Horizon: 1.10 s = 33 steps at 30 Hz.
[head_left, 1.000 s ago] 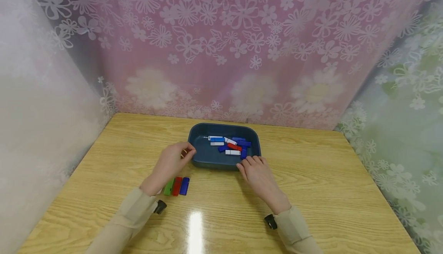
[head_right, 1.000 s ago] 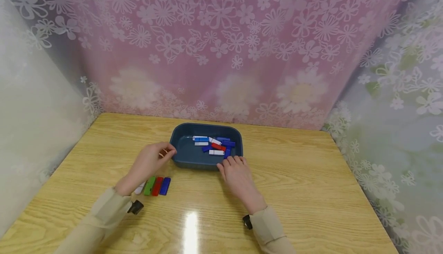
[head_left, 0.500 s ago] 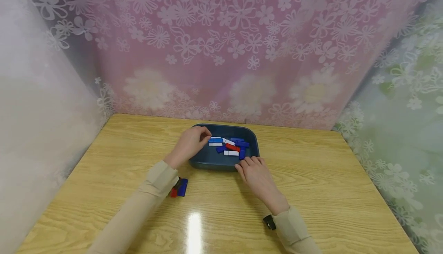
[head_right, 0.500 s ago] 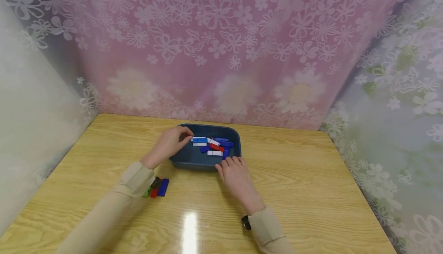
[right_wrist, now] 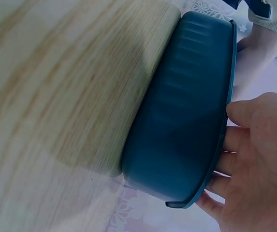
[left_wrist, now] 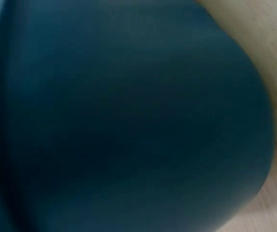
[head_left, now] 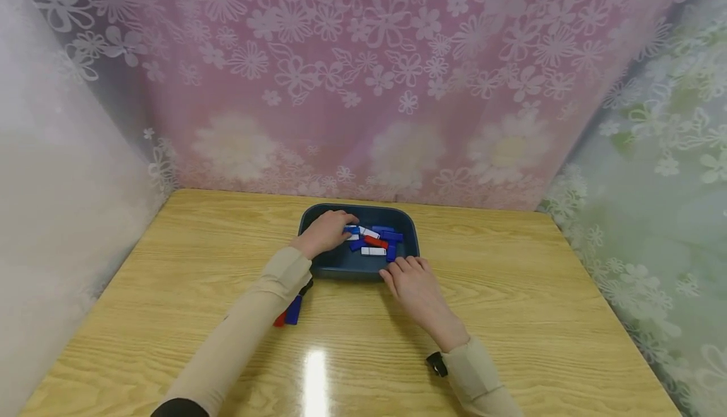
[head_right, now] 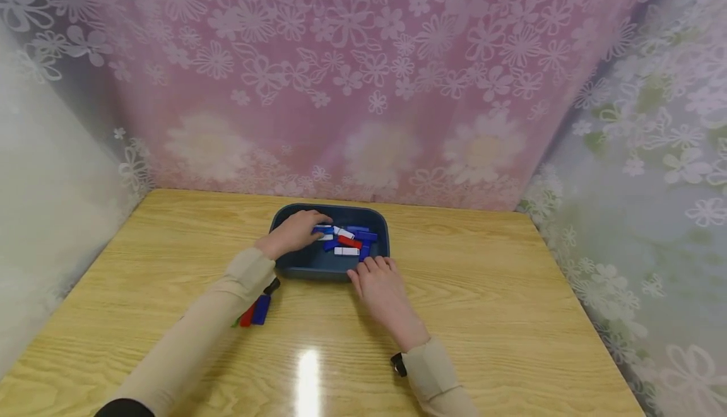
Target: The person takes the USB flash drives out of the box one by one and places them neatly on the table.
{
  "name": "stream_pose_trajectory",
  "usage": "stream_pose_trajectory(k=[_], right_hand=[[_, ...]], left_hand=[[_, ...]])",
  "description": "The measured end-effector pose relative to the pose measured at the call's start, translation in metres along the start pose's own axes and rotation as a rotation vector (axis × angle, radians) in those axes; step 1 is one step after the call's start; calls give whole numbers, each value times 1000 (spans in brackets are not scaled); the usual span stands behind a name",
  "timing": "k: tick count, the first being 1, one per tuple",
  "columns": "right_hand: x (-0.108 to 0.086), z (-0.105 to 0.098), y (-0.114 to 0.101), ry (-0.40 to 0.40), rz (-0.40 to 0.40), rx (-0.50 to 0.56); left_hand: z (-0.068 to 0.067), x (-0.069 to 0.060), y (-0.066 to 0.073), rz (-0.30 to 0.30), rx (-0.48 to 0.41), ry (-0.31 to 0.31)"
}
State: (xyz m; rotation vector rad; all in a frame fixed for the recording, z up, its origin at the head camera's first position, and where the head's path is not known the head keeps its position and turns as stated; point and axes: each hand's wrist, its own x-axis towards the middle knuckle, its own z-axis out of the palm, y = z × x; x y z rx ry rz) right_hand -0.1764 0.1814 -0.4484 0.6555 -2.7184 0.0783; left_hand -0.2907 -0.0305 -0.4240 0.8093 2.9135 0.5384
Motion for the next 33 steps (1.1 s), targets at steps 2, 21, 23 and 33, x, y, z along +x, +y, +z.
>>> stream_pose_trajectory(k=[2, 21, 23, 33], right_hand=[[0, 1, 0, -1, 2, 4], [-3, 1, -1, 66, -27, 23], [-3, 1, -1, 72, -27, 23], [-2, 1, -1, 50, -16, 29]], left_hand=[[2, 2, 1, 2, 20, -9], [6, -5, 6, -24, -6, -105], [5, -8, 7, -22, -31, -118], [-4, -25, 8, 17, -80, 4]])
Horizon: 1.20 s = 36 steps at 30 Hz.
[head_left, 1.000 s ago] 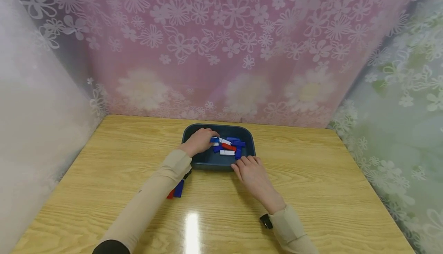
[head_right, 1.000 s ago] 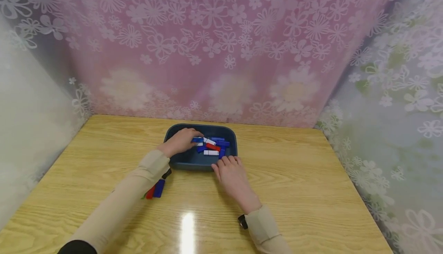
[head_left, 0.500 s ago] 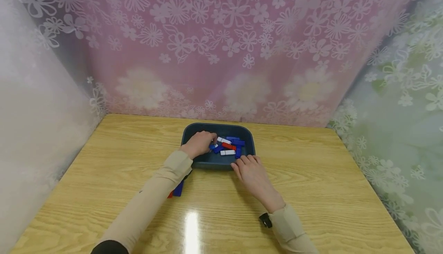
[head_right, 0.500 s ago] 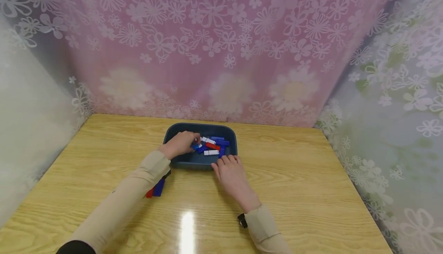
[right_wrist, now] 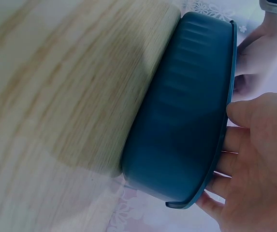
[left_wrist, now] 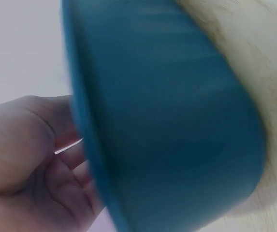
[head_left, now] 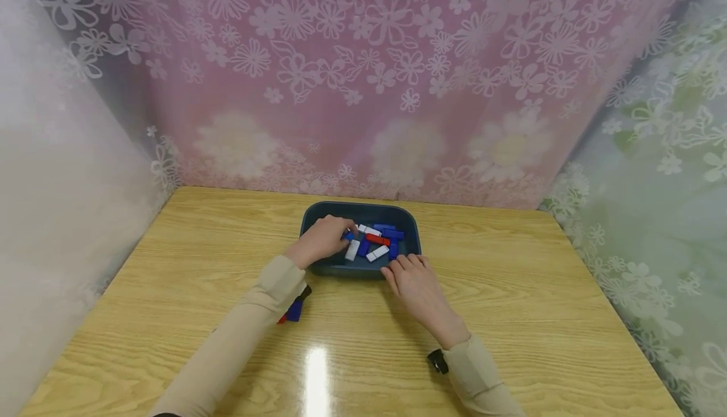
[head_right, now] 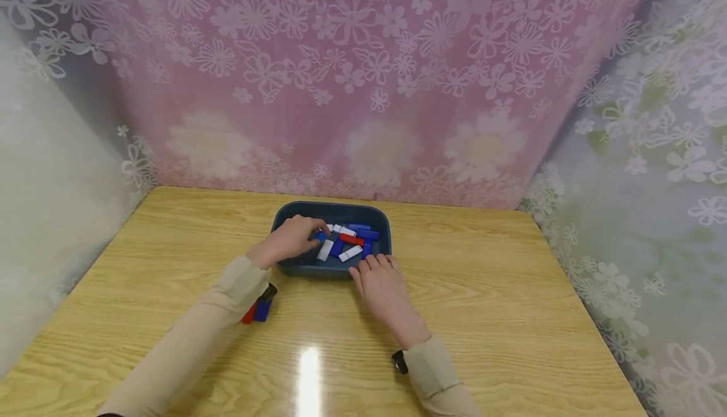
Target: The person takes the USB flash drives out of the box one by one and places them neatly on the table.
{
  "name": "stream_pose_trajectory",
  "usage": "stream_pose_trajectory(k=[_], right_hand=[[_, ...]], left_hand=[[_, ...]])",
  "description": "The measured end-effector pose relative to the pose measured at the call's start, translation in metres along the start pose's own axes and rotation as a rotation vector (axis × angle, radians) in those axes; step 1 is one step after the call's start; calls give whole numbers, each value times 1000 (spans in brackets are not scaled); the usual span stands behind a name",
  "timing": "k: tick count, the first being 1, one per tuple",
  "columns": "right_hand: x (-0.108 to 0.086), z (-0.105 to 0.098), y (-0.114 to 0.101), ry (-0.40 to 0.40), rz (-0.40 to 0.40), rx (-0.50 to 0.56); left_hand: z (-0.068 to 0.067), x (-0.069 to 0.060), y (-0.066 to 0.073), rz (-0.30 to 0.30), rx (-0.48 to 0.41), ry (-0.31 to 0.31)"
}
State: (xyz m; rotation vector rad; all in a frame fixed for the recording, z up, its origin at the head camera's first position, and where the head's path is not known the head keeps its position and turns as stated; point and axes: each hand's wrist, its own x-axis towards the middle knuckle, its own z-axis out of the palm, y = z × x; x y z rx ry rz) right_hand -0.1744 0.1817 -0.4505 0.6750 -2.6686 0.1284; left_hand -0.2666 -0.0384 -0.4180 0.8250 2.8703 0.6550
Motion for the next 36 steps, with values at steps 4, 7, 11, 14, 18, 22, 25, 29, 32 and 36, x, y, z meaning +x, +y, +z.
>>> stream_pose_trajectory(k=[4, 7, 11, 14, 18, 22, 25, 29, 32, 36], right_hand=[[1, -2, 0, -20, 9, 4], [1, -2, -1, -27, 10, 6], [0, -1, -1, -28, 10, 10], [0, -1, -1, -25, 8, 15], [0, -2, -1, -19, 6, 19], [1, -1, -1, -26, 11, 17], [1, 0, 0, -33, 15, 17], [1, 0, 0, -33, 18, 18], [1, 0, 0, -30, 17, 19], [1, -1, 0, -25, 13, 19]], left_hand=[[-8, -11, 0, 19, -50, 45], [-13, -20, -1, 27, -106, 63], [-18, -34, -2, 46, -169, 96], [-23, -46, -3, 43, -200, 131], [-27, -60, -4, 7, -223, 165], [-28, -73, -9, -13, -238, 182], [-26, -84, -13, -3, -259, 179], [-20, -99, -17, 4, -298, 153], [-14, -108, -18, -8, -312, 122], [-6, -116, -19, -16, -310, 102]])
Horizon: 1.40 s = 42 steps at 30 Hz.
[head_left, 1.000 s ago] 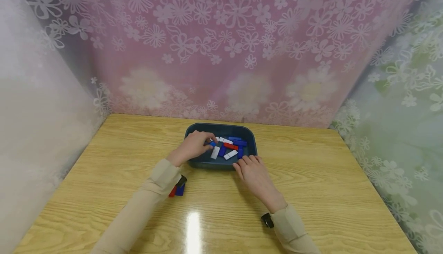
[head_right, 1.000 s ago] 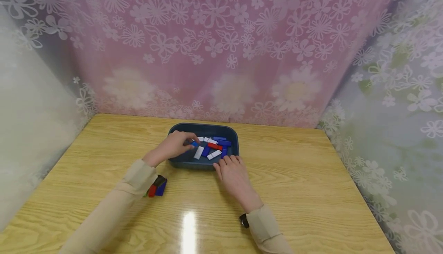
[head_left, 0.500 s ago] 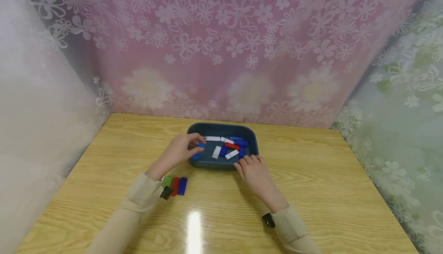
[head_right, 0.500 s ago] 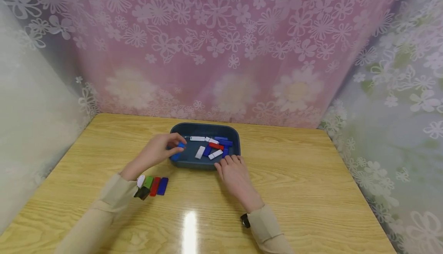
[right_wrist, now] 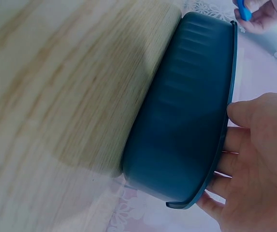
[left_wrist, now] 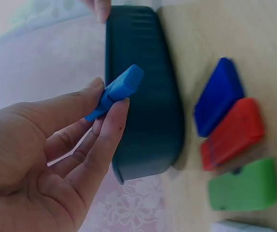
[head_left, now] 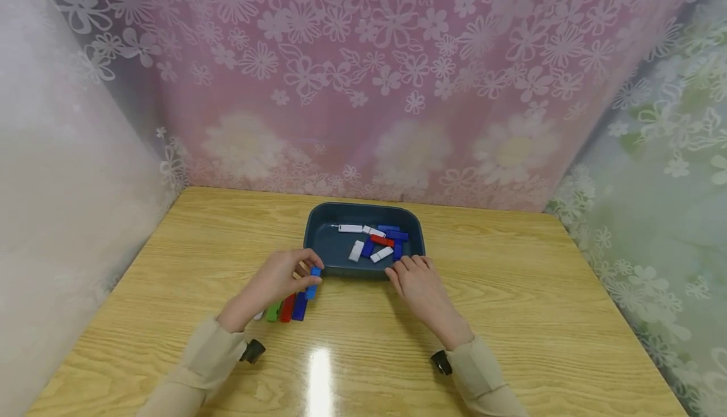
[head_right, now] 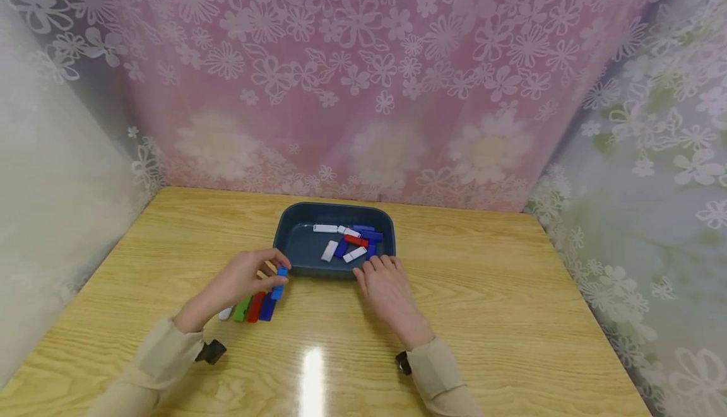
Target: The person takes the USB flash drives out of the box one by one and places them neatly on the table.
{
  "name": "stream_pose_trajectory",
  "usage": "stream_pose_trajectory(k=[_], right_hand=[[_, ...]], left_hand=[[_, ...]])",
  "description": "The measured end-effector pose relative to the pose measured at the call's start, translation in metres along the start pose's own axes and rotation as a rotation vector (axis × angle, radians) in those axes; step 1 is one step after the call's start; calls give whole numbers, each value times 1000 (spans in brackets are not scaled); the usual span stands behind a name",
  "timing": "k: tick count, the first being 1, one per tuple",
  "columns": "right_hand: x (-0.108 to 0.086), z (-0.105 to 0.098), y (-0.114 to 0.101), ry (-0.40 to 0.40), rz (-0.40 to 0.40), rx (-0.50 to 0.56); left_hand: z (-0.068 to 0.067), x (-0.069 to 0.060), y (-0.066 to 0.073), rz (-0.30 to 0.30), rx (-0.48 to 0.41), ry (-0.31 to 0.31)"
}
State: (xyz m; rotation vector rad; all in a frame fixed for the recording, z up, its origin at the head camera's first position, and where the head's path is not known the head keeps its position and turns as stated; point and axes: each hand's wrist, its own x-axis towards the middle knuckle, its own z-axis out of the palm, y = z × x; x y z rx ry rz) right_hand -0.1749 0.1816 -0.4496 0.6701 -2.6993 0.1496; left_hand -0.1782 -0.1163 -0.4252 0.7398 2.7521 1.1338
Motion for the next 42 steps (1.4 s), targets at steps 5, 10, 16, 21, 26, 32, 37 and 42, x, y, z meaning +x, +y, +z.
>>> stream_pose_trajectory(k=[5, 10, 16, 21, 26, 32, 37, 42], right_hand=[[0, 0, 0, 4, 2, -4], [0, 1, 0, -1, 0, -12], [0, 2, 0, -1, -1, -12], [0, 1, 0, -8, 1, -17], [0, 1, 0, -3, 2, -13], [0, 1, 0, 12, -6, -14], [0, 0, -1, 15, -11, -15], [0, -1, -1, 5, -6, -8]], left_hand=[[11, -3, -5, -14, 4, -21], [22, -3, -7, -41, 11, -41], [29, -2, -7, -69, 74, -69], [32, -1, -7, -57, 181, -39], [33, -2, -8, -6, 262, -18], [31, -5, -11, 40, 282, -35], [29, -9, -9, 47, 274, -53], [28, -9, -5, 27, 252, -9]])
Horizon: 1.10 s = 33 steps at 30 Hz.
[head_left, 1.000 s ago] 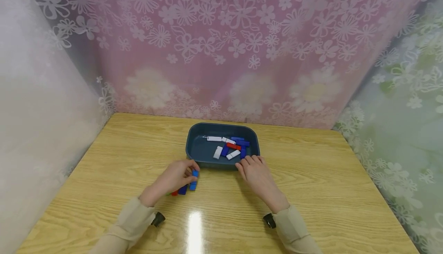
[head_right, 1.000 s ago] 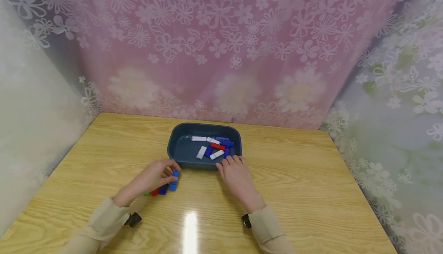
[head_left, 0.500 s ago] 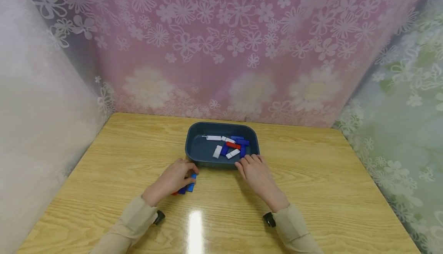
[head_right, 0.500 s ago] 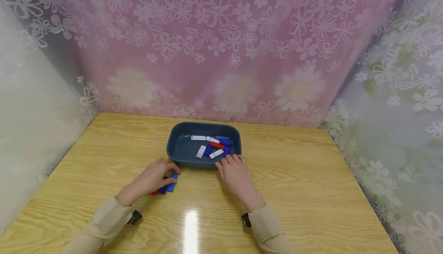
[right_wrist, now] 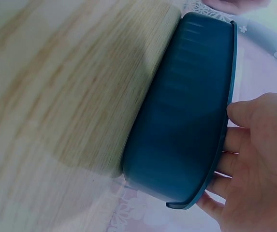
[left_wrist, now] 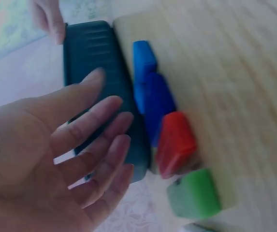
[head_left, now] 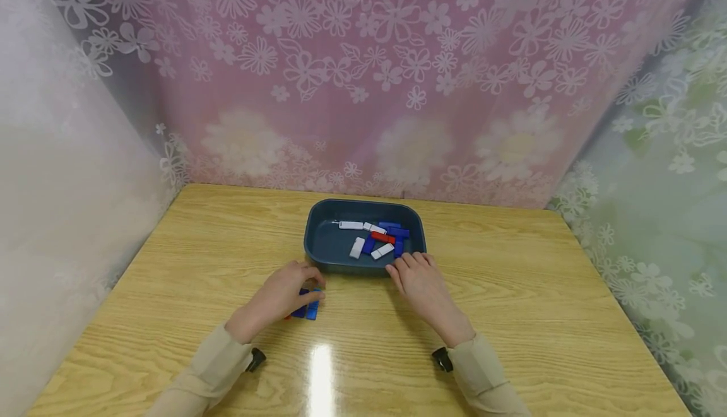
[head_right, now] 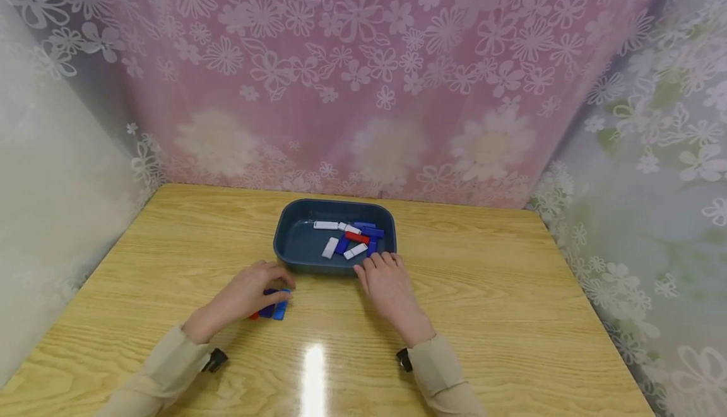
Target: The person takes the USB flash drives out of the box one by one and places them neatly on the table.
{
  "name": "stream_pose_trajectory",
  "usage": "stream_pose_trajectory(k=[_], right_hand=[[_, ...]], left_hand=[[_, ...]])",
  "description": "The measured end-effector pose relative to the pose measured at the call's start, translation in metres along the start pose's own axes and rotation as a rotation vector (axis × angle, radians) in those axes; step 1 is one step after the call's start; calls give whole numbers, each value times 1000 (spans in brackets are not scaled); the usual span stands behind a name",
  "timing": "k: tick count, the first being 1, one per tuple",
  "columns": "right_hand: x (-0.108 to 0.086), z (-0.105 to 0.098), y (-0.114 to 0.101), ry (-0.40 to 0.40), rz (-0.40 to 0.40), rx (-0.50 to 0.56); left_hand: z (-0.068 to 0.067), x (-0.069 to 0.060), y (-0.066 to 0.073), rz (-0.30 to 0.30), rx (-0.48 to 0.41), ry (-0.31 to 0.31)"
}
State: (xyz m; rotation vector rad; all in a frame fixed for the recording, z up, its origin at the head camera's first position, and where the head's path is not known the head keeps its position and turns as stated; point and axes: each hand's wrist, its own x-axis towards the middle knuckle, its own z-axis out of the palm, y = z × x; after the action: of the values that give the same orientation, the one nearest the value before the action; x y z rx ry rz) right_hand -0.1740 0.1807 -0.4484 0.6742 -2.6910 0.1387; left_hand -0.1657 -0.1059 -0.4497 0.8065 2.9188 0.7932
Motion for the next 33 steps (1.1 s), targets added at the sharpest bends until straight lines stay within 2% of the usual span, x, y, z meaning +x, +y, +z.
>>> stream_pose_trajectory(k=[5, 11, 14, 18, 26, 33], right_hand=[[0, 1, 0, -5, 7, 6], [0, 2, 1, 4, -1, -4], [0, 2, 2, 11, -9, -7], [0, 3, 2, 9, -8, -9], [1, 2, 2, -14, 8, -8], [3, 0, 1, -63, 35, -16]], left_hand=[[-10, 4, 4, 5, -59, 75], [-23, 12, 11, 12, -65, 148], [-29, 22, 15, 16, -58, 176], [-34, 42, 19, 33, -31, 203], [-32, 85, 22, 9, 17, 171], [-22, 109, 20, -5, 79, 105]])
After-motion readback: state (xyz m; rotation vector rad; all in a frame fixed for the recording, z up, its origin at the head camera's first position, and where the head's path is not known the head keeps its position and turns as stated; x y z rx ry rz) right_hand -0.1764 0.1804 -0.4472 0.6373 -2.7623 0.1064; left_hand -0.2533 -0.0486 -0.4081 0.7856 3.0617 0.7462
